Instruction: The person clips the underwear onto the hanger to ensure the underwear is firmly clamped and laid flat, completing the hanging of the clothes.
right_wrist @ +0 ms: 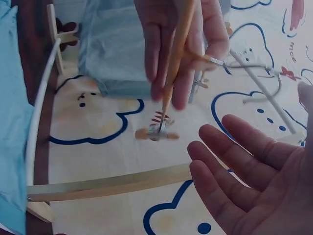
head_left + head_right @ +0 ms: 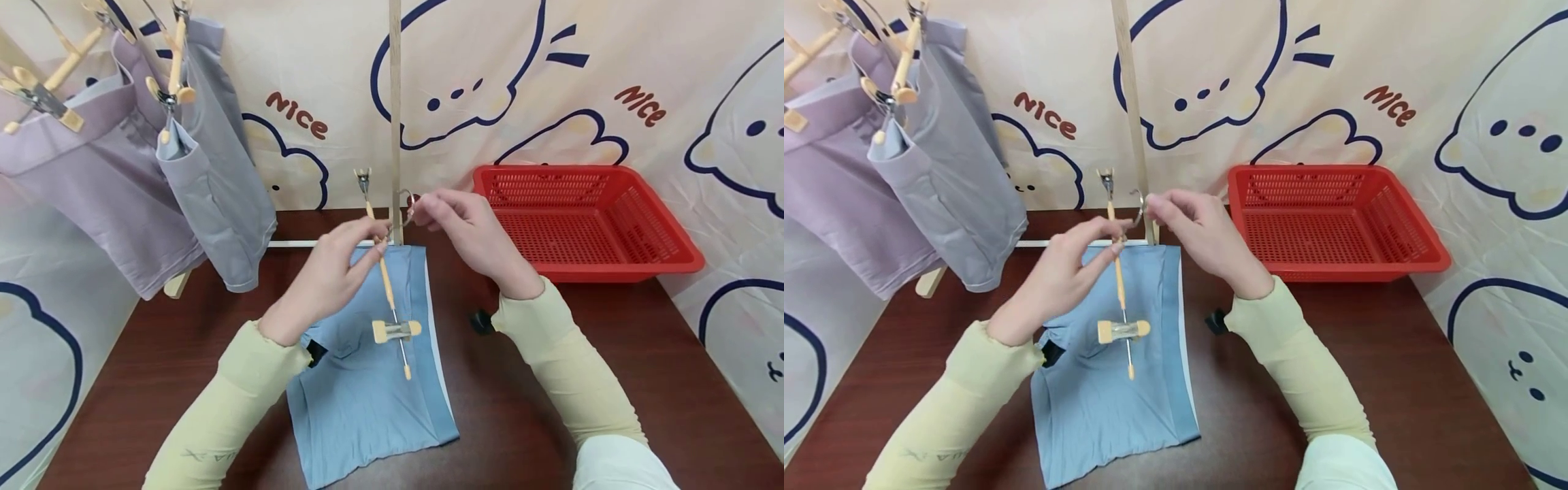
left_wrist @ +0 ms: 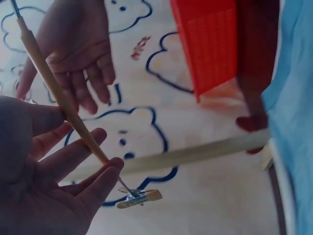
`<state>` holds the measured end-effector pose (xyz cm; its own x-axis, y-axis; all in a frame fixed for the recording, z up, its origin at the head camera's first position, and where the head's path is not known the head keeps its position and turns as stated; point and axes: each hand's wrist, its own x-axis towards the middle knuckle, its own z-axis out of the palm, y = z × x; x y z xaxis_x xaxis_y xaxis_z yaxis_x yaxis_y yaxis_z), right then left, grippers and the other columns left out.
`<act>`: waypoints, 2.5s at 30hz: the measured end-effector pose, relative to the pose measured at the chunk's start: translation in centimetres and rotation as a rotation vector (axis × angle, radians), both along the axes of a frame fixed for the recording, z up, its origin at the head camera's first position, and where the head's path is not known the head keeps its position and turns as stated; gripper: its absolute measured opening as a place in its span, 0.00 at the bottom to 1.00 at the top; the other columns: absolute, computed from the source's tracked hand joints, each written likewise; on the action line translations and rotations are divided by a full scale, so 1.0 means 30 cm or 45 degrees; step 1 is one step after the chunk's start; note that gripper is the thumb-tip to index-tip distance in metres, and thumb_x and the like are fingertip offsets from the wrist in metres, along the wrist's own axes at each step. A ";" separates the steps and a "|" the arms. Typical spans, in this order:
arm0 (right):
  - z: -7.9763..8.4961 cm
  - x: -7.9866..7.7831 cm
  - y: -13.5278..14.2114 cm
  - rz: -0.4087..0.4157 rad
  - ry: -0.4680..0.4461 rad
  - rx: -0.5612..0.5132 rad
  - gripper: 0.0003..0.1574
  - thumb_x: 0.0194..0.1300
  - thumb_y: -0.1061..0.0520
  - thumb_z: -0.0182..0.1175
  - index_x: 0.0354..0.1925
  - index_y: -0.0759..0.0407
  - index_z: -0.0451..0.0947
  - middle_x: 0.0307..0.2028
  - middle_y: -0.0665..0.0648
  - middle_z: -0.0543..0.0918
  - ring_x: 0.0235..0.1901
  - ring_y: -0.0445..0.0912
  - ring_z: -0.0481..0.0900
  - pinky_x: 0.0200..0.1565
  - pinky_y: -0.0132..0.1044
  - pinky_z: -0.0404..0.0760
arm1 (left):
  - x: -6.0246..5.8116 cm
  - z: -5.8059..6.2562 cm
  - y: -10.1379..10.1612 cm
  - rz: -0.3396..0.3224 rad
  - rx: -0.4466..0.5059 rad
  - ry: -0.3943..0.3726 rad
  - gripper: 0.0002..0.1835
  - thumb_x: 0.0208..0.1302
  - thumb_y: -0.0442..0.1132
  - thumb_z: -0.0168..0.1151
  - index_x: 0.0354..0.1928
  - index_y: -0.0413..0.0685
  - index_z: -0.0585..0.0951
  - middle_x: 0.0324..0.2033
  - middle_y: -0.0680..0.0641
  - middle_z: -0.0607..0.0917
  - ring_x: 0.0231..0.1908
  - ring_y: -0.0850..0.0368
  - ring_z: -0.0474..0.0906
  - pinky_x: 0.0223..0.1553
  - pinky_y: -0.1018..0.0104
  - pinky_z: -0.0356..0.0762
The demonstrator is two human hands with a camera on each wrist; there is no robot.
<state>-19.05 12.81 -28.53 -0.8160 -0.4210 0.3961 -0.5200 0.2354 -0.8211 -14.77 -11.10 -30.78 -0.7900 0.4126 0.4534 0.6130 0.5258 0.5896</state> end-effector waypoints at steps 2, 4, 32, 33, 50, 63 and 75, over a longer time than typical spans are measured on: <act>-0.010 0.014 0.001 -0.013 -0.018 0.037 0.19 0.77 0.47 0.56 0.43 0.59 0.86 0.40 0.55 0.86 0.40 0.48 0.81 0.46 0.45 0.81 | 0.006 -0.027 0.016 -0.017 -0.031 0.001 0.09 0.75 0.37 0.60 0.53 0.45 0.81 0.58 0.45 0.82 0.57 0.52 0.76 0.58 0.53 0.75; -0.024 0.025 0.003 -0.033 -0.035 0.080 0.18 0.75 0.45 0.59 0.38 0.56 0.86 0.35 0.52 0.86 0.37 0.48 0.80 0.42 0.45 0.80 | 0.011 -0.055 0.030 -0.035 -0.055 0.013 0.07 0.75 0.36 0.61 0.51 0.45 0.81 0.57 0.45 0.82 0.56 0.51 0.77 0.53 0.55 0.77; -0.332 0.143 0.210 -0.242 -0.348 0.531 0.25 0.76 0.46 0.59 0.24 0.58 0.83 0.21 0.55 0.82 0.22 0.50 0.80 0.28 0.43 0.80 | 0.025 -0.317 0.224 -0.161 -0.499 -0.069 0.02 0.73 0.37 0.63 0.44 0.50 0.81 0.41 0.50 0.85 0.51 0.48 0.79 0.50 0.58 0.77; -0.346 0.143 0.218 -0.246 -0.353 0.537 0.25 0.76 0.47 0.59 0.24 0.59 0.83 0.20 0.55 0.82 0.21 0.50 0.80 0.28 0.43 0.80 | 0.026 -0.323 0.231 -0.151 -0.525 -0.076 0.05 0.73 0.39 0.63 0.47 0.50 0.82 0.47 0.48 0.85 0.54 0.47 0.78 0.53 0.57 0.76; -0.435 0.133 0.306 -0.311 -0.380 0.636 0.25 0.77 0.49 0.58 0.22 0.56 0.83 0.19 0.51 0.81 0.20 0.46 0.80 0.28 0.42 0.80 | 0.252 -0.333 0.239 -0.479 -0.870 0.040 0.25 0.81 0.45 0.49 0.74 0.49 0.70 0.74 0.44 0.66 0.75 0.46 0.55 0.72 0.54 0.53; -0.483 0.119 0.333 -0.392 -0.226 0.966 0.19 0.67 0.47 0.68 0.24 0.51 0.76 0.16 0.49 0.71 0.18 0.45 0.68 0.24 0.40 0.67 | 0.268 -0.392 0.186 -0.451 -1.048 -0.144 0.40 0.79 0.54 0.51 0.81 0.47 0.48 0.80 0.48 0.48 0.78 0.47 0.43 0.73 0.51 0.51; -0.391 0.118 0.226 -0.432 -0.109 1.040 0.22 0.62 0.46 0.73 0.41 0.59 0.77 0.20 0.51 0.74 0.18 0.46 0.72 0.23 0.42 0.73 | 0.339 -0.384 0.196 -0.418 -1.099 -0.094 0.39 0.79 0.56 0.48 0.81 0.46 0.48 0.80 0.48 0.46 0.77 0.46 0.45 0.71 0.49 0.56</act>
